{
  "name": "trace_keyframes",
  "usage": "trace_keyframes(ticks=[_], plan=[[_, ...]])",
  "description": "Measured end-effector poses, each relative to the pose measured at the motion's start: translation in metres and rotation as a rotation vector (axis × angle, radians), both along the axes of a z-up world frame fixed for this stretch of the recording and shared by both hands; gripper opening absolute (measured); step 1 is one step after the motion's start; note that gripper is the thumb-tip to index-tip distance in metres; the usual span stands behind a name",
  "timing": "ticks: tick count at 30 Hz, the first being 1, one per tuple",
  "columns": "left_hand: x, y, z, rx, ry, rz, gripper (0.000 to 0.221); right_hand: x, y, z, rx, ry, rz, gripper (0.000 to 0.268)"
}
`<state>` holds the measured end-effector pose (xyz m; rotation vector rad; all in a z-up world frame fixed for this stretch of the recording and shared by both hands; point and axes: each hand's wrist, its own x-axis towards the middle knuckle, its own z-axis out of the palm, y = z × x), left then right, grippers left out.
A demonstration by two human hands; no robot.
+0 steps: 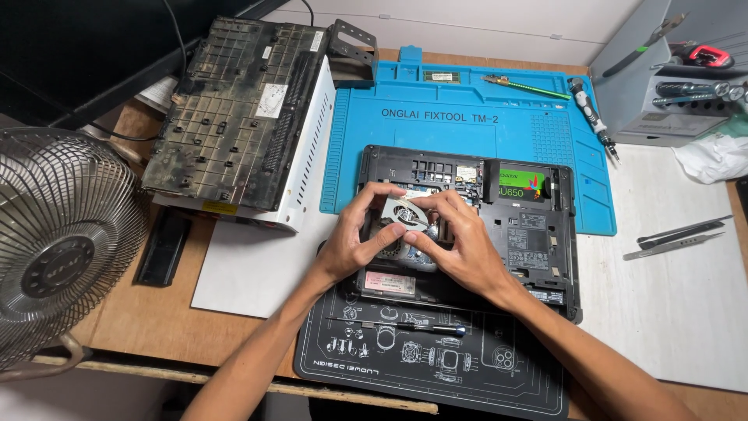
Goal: Disassembling a laptop by removing the back cover and internal components including the heatsink and cooling fan.
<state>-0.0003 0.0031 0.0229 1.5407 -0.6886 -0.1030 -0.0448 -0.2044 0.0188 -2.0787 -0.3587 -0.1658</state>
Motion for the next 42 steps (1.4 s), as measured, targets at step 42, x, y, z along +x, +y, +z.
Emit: trace_keyframes(ticks=[42], plan=[[-0.024, 0.019, 0.002, 0.255, -0.375, 0.181, 0.034, -0.006, 0.005, 0.002, -0.215, -0.148, -0.017, 0.062]])
